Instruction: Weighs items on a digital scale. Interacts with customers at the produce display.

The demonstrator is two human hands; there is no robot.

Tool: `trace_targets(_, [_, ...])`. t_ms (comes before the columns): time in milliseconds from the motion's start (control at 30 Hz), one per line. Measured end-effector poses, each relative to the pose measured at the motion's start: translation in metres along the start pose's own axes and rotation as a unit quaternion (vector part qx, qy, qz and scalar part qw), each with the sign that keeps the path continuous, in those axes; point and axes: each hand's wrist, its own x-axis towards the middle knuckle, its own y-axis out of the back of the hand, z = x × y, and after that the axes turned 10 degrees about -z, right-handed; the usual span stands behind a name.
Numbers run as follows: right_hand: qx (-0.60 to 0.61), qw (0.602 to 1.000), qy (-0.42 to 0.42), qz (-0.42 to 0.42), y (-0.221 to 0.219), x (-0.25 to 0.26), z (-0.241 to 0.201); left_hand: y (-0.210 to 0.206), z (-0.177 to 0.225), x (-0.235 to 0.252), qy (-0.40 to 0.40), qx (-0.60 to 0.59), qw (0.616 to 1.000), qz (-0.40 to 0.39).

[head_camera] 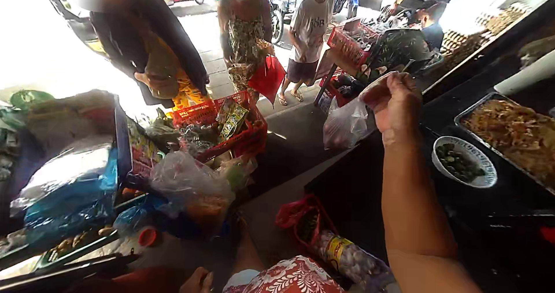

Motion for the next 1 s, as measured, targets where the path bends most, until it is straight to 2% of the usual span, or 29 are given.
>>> trace_targets(67, [-0.001,0.999,0.003,0.034,-0.005,0.030,0.010,0.022,0.007,0.040,-0.016,0.039,0.999,-0.033])
trace_targets(167, [-0.023,0.997,-0.014,0.072,-0.018,0.063,0.018,0.066,0.041,0.092,-0.046,0.102,0.992,-0.055])
trace_targets(333, [-0.039,0.995,-0.035,0.088,-0.050,0.110,0.037,0.138,0.085,0.156,-0.144,0.075,0.985,0.053])
trace_targets(400, [-0.050,0.993,-0.044,0.095,-0.059,0.122,0.048,0.159,0.093,0.174,-0.140,0.078,0.986,0.041])
trace_targets(533, [-0.130,0.988,-0.073,0.049,-0.079,0.139,0.075,0.187,0.109,0.200,-0.117,0.053,0.992,-0.002])
trace_targets(633, [-0.210,0.973,-0.092,-0.014,-0.102,0.147,0.091,0.194,0.137,0.221,-0.163,-0.007,0.986,-0.020])
trace_targets(733, [-0.265,0.956,-0.101,-0.076,-0.119,0.154,0.111,0.205,0.196,0.240,-0.229,-0.025,0.973,-0.019])
trace_targets(867, [-0.293,0.931,-0.107,-0.191,-0.146,0.164,0.136,0.221,0.312,0.258,-0.293,0.005,0.956,0.019])
trace_targets(933, [-0.292,0.916,-0.120,-0.249,-0.161,0.170,0.149,0.222,0.368,0.273,-0.285,0.048,0.955,0.068])
trace_targets(1000, [-0.285,0.900,-0.140,-0.297,-0.168,0.177,0.163,0.218,0.412,0.294,-0.238,0.097,0.963,0.083])
